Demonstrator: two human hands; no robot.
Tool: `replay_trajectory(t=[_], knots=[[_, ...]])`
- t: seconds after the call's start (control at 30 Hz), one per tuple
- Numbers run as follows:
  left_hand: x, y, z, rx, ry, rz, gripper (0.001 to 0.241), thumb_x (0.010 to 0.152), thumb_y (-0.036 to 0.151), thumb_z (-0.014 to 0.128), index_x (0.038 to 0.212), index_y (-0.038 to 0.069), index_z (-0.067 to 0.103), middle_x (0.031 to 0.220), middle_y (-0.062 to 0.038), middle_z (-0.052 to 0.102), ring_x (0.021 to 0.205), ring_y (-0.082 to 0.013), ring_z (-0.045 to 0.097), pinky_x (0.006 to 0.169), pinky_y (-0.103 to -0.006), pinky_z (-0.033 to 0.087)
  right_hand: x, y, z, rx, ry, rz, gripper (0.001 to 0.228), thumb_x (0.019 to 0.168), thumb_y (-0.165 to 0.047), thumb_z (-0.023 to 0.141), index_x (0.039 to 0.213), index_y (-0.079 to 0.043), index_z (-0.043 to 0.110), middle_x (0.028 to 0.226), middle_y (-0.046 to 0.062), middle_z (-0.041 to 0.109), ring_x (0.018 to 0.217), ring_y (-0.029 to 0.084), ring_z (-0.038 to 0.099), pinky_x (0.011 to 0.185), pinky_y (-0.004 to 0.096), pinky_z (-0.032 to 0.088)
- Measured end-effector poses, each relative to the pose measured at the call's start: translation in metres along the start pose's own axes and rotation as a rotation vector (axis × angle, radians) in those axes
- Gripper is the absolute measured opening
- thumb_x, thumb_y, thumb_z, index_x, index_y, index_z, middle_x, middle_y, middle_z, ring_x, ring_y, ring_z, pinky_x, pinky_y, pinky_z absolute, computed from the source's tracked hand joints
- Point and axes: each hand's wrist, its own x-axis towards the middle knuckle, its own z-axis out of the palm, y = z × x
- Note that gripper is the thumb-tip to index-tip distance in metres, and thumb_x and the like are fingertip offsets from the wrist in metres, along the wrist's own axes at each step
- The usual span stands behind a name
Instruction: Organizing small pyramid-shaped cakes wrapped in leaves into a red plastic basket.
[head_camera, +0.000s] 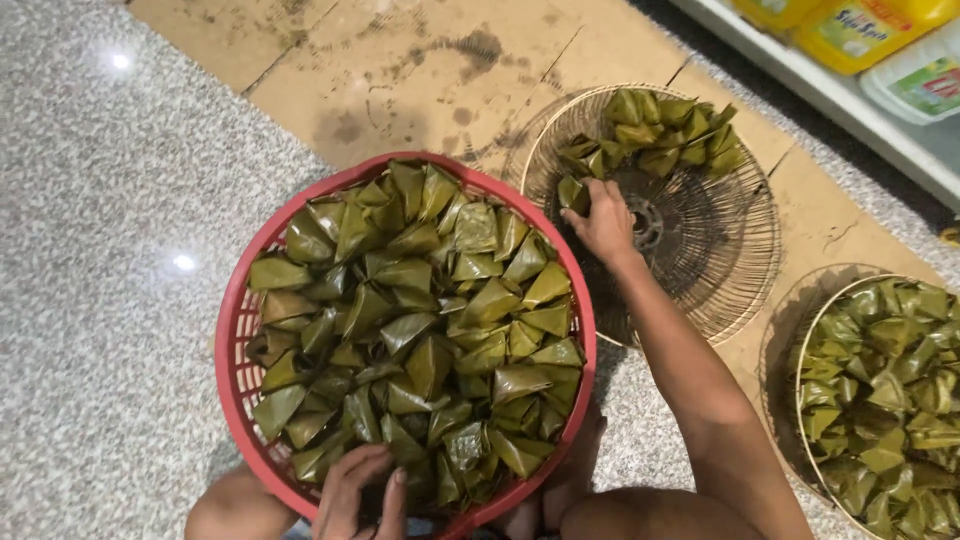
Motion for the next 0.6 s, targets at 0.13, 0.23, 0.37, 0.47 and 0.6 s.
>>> replay_trajectory(t=[0.13, 0.23, 0.37, 0.47, 0.6], knots=[[0.007, 0.022, -0.007, 0.000, -0.002, -0.062, 0.016, 0.073, 0.007, 0.079, 0.085, -0.001, 0.072, 0.101, -0.016, 0.077, 0.081, -0.0233, 0.075, 0.076, -0.0327, 0.062, -0.007, -0.004, 0.009, 0.020, 0.004, -0.092, 0.042, 0.086, -0.011, 0.079, 0.113, 0.000, 0.050, 0.110, 0.019, 0.054, 0.099, 0.034, 0.058, 0.084, 0.049, 0.057], [0.011, 0.028, -0.010, -0.058, 0.015, 0.028, 0.021, 0.072, 0.005, 0.079, 0.091, -0.001, 0.073, 0.102, -0.015, 0.076, 0.084, -0.0216, 0.075, 0.079, -0.0289, 0.060, -0.018, -0.003, 0.001, 0.086, 0.116, -0.162, 0.044, 0.083, -0.004, 0.082, 0.112, -0.001, 0.049, 0.096, 0.015, 0.065, 0.072, 0.027, 0.066, 0.062, 0.039, 0.058], [0.018, 0.040, -0.014, -0.123, -0.019, 0.026, 0.019, 0.072, 0.002, 0.078, 0.090, -0.003, 0.072, 0.103, -0.017, 0.075, 0.087, -0.0246, 0.075, 0.080, -0.0316, 0.061, -0.035, -0.038, -0.066, 0.446, 0.314, -0.197, 0.038, 0.084, 0.009, 0.072, 0.110, -0.006, 0.047, 0.103, 0.012, 0.055, 0.087, 0.024, 0.059, 0.072, 0.035, 0.054], [0.021, 0.040, -0.016, -0.146, -0.032, 0.079, 0.022, 0.074, 0.001, 0.077, 0.095, -0.002, 0.071, 0.106, -0.017, 0.074, 0.089, -0.0260, 0.074, 0.081, -0.0327, 0.060, -0.057, -0.088, -0.128, 0.527, 0.168, -0.307, 0.039, 0.089, 0.008, 0.071, 0.120, -0.003, 0.050, 0.115, 0.018, 0.058, 0.101, 0.031, 0.061, 0.083, 0.042, 0.056], [0.027, 0.048, -0.021, -0.141, -0.044, 0.124, 0.022, 0.075, 0.002, 0.077, 0.096, -0.001, 0.071, 0.105, -0.015, 0.075, 0.090, -0.0253, 0.073, 0.079, -0.0322, 0.060, -0.090, -0.162, -0.177, 0.361, -0.213, -0.876, 0.033, 0.090, -0.009, 0.071, 0.122, -0.010, 0.063, 0.114, 0.007, 0.068, 0.109, 0.021, 0.063, 0.101, 0.038, 0.049]])
